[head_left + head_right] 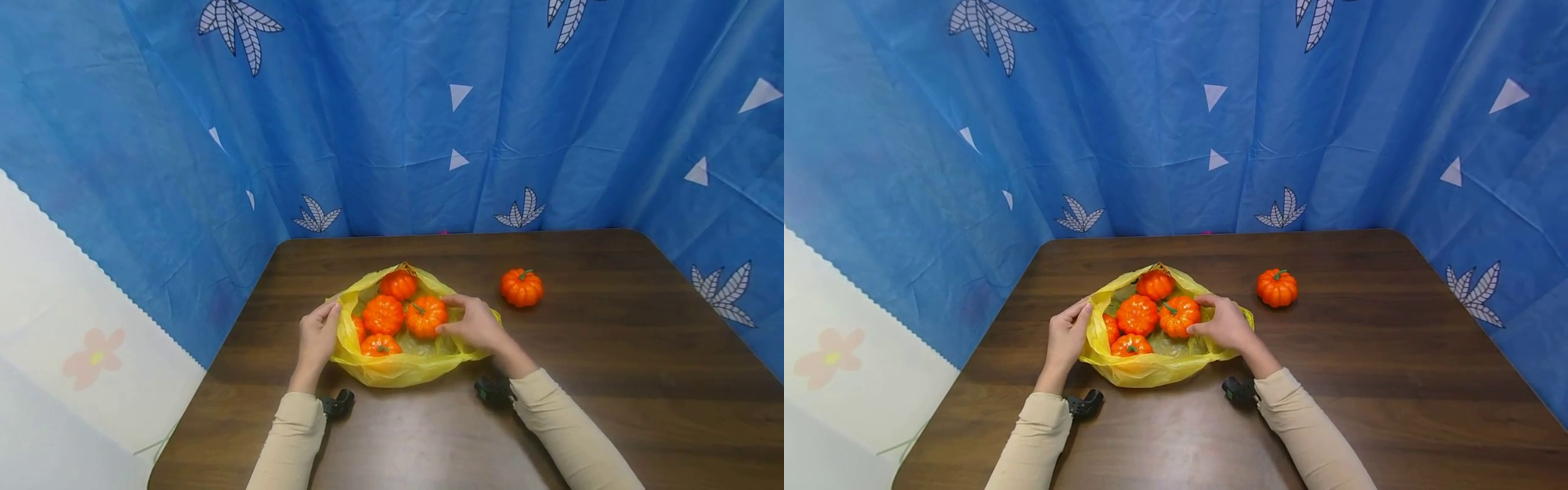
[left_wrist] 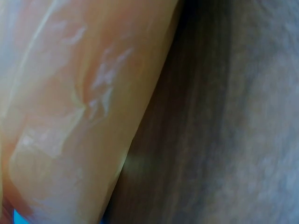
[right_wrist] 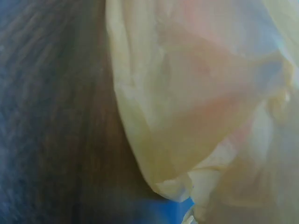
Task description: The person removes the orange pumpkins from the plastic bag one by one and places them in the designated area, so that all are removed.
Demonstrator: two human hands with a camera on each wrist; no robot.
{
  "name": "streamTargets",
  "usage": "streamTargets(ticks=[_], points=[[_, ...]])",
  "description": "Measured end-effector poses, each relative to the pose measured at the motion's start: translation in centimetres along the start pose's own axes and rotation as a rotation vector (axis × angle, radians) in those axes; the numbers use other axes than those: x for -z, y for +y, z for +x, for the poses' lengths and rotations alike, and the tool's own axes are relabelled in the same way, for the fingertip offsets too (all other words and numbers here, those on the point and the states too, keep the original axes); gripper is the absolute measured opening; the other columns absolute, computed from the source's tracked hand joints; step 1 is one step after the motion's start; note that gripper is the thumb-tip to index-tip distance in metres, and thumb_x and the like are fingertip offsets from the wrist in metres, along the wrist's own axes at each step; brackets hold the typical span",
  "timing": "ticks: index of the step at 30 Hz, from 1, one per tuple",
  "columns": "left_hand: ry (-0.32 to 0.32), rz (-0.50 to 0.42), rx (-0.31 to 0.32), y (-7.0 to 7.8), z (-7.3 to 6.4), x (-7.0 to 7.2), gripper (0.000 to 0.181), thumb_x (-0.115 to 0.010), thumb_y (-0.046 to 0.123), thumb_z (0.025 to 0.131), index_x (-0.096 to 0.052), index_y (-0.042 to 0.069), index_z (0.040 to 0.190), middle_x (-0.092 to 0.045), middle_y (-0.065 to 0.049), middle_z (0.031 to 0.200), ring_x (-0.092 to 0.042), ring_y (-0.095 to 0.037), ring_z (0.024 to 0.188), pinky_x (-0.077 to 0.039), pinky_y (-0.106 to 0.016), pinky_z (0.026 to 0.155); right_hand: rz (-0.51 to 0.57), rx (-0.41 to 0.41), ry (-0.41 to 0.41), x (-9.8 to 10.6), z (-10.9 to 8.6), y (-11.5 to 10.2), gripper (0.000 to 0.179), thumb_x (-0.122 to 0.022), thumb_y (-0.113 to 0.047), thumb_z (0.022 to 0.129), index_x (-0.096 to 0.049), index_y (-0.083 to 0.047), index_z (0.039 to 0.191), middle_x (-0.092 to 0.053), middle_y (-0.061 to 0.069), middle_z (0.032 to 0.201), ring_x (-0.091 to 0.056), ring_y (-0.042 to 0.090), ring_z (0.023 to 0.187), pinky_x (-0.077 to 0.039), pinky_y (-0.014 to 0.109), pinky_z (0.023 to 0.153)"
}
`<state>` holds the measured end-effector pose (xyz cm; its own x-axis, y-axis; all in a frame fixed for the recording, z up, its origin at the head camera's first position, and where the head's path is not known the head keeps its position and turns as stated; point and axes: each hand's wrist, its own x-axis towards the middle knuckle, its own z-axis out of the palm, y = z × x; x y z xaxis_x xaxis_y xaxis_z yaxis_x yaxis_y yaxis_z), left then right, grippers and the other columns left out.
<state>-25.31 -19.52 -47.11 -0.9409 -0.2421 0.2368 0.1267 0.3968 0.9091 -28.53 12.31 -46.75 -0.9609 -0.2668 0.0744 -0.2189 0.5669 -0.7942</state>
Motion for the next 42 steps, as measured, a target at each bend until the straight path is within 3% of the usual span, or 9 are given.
streamTargets(ticks=[17, 24, 42], points=[[-0.011, 0.011, 0.01, 0.1, 0.0, 0.0, 0.031, -0.058, 0.023, 0.102, -0.07, 0.007, 0.126, -0.066, -0.014, 0.134, -0.066, -0.032, 0.118, -0.055, -0.045, 0.098, 0.162, 0.017, -0.039, 1.7, -0.3, -0.7, 0.061, -0.083, -0.014, 0.081, -0.059, 0.002, 0.134, -0.063, 0.021, 0.134, -0.06, 0.039, 0.124, -0.05, 0.052, 0.107], [-0.008, -0.006, -0.021, 0.2, 0.0, 0.1, 0.031, -0.058, 0.024, 0.103, -0.07, 0.007, 0.126, -0.066, -0.009, 0.135, -0.055, -0.027, 0.135, -0.043, -0.044, 0.114, 0.176, -0.046, -0.037, 3.0, -0.4, -1.2, 0.063, -0.083, -0.018, 0.083, -0.056, -0.004, 0.138, -0.058, 0.018, 0.141, -0.061, 0.038, 0.124, -0.055, 0.048, 0.101], [-0.004, 0.002, -0.015, 0.2, 0.0, 0.1, 0.032, -0.058, 0.023, 0.103, -0.069, 0.005, 0.127, -0.065, -0.011, 0.136, -0.053, -0.029, 0.136, -0.042, -0.045, 0.114, 0.254, -0.06, 0.036, 6.3, -1.2, -1.4, 0.066, -0.081, -0.019, 0.085, -0.051, -0.004, 0.141, -0.056, 0.021, 0.143, -0.058, 0.041, 0.128, -0.057, 0.047, 0.097]])
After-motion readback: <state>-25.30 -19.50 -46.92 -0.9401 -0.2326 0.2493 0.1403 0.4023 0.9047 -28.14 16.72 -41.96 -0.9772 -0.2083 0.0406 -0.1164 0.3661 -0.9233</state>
